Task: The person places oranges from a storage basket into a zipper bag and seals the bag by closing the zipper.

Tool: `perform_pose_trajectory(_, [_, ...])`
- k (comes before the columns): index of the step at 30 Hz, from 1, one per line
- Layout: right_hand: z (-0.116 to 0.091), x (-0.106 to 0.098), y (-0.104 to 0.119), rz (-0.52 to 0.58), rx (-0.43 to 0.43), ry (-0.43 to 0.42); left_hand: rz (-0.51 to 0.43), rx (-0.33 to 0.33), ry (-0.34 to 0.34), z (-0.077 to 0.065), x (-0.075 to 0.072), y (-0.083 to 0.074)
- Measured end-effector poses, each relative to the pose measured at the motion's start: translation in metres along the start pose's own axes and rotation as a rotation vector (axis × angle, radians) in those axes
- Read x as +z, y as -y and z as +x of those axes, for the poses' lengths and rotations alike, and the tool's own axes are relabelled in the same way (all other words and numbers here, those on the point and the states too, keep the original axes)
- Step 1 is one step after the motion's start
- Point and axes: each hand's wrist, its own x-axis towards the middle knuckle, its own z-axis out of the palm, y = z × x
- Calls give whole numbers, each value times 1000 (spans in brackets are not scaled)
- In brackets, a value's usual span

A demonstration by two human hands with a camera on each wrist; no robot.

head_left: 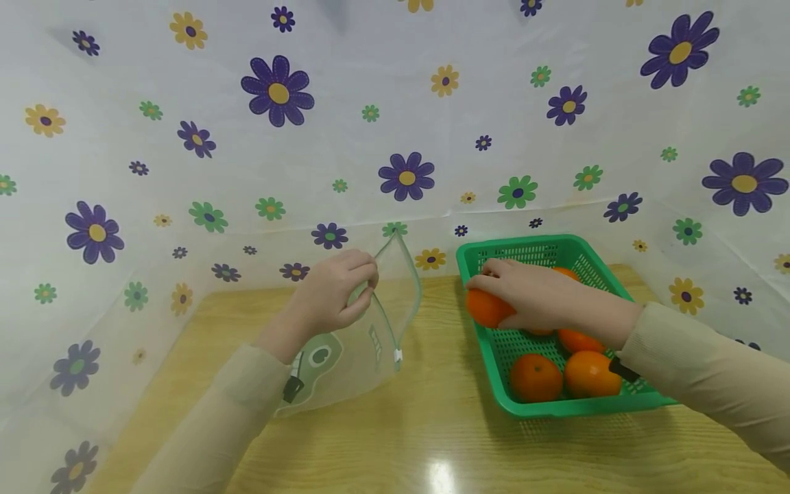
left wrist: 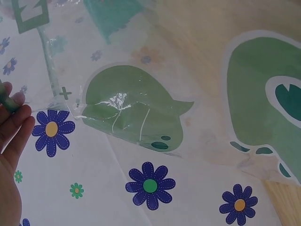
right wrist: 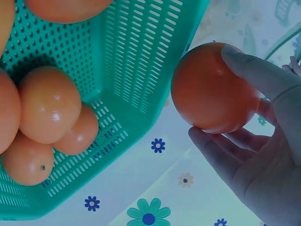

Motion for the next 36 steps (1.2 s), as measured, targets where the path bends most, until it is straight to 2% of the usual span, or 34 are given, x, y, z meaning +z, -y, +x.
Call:
perform_pose_trajectory(14, [11,-9,11,2,3,-6,4,15,-9,1,0,1])
perform_pose_trajectory(23, [22,-15,12,32,-41,-92,-2,15,-2,3,2,0])
perform_pose_trajectory(36, [37,-31,26,50,-9,-64,-5,16,6,4,2,1])
